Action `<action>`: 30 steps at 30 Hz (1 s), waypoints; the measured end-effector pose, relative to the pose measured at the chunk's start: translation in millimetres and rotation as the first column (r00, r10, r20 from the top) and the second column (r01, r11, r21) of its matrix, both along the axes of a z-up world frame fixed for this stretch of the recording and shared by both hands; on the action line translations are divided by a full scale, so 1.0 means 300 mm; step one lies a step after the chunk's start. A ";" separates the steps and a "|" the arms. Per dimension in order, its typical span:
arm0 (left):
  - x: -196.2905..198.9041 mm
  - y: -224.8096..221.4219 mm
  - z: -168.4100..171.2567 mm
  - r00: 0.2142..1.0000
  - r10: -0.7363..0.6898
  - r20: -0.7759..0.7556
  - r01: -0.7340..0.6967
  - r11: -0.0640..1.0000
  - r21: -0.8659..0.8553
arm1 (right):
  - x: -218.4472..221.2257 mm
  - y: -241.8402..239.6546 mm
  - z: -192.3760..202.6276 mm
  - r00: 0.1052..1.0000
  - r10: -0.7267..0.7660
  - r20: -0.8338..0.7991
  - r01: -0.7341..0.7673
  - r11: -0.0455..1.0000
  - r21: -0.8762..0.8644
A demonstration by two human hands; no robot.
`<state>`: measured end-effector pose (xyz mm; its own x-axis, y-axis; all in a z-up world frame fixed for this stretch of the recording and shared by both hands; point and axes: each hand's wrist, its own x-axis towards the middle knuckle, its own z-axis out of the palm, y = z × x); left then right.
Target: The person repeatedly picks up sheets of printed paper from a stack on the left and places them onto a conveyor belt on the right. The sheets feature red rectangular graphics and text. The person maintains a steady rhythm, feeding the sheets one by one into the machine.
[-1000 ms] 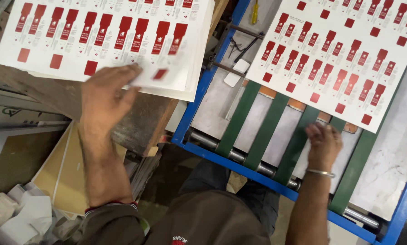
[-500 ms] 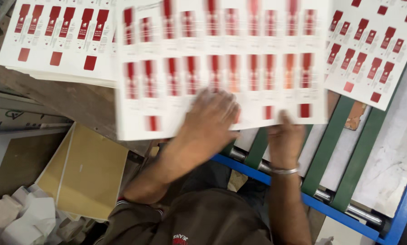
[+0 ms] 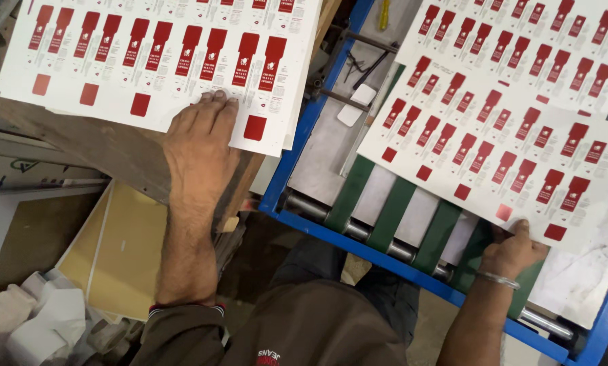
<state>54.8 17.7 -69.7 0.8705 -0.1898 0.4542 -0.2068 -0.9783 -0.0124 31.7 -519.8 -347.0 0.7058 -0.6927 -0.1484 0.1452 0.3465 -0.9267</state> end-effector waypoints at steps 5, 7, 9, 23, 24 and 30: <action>0.001 -0.003 -0.001 1.000 -0.008 0.028 0.008 1.000 -0.012 | 0.018 0.025 0.016 1.000 0.014 -0.008 -0.014 0.999 0.043; 0.002 0.002 -0.003 0.999 -0.007 0.038 0.007 1.000 -0.022 | 0.040 0.024 0.033 0.999 0.044 0.005 -0.044 0.998 0.043; 0.003 0.004 -0.011 1.000 -0.004 0.029 0.005 0.999 -0.032 | 0.066 0.019 0.038 1.000 0.029 0.005 -0.030 0.996 0.078; -0.003 0.030 0.058 0.991 -0.077 -0.111 0.079 0.997 0.014 | 0.055 -0.049 -0.131 0.964 0.253 -0.081 -0.230 0.947 0.225; -0.002 0.038 0.063 0.987 -0.095 -0.128 0.096 0.995 0.001 | 0.054 -0.049 -0.139 0.966 0.251 -0.066 -0.232 0.948 0.219; -0.012 0.032 0.062 0.986 -0.081 -0.145 0.074 0.996 -0.050 | 0.180 -0.053 -0.115 0.966 0.248 -0.070 -0.236 0.961 0.146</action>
<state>51.2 27.1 -51.2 0.9118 -0.2420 0.3318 -0.2785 -0.9581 0.0667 85.7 -535.7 -381.5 0.8299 -0.4721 -0.2972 -0.0373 0.4847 -0.8739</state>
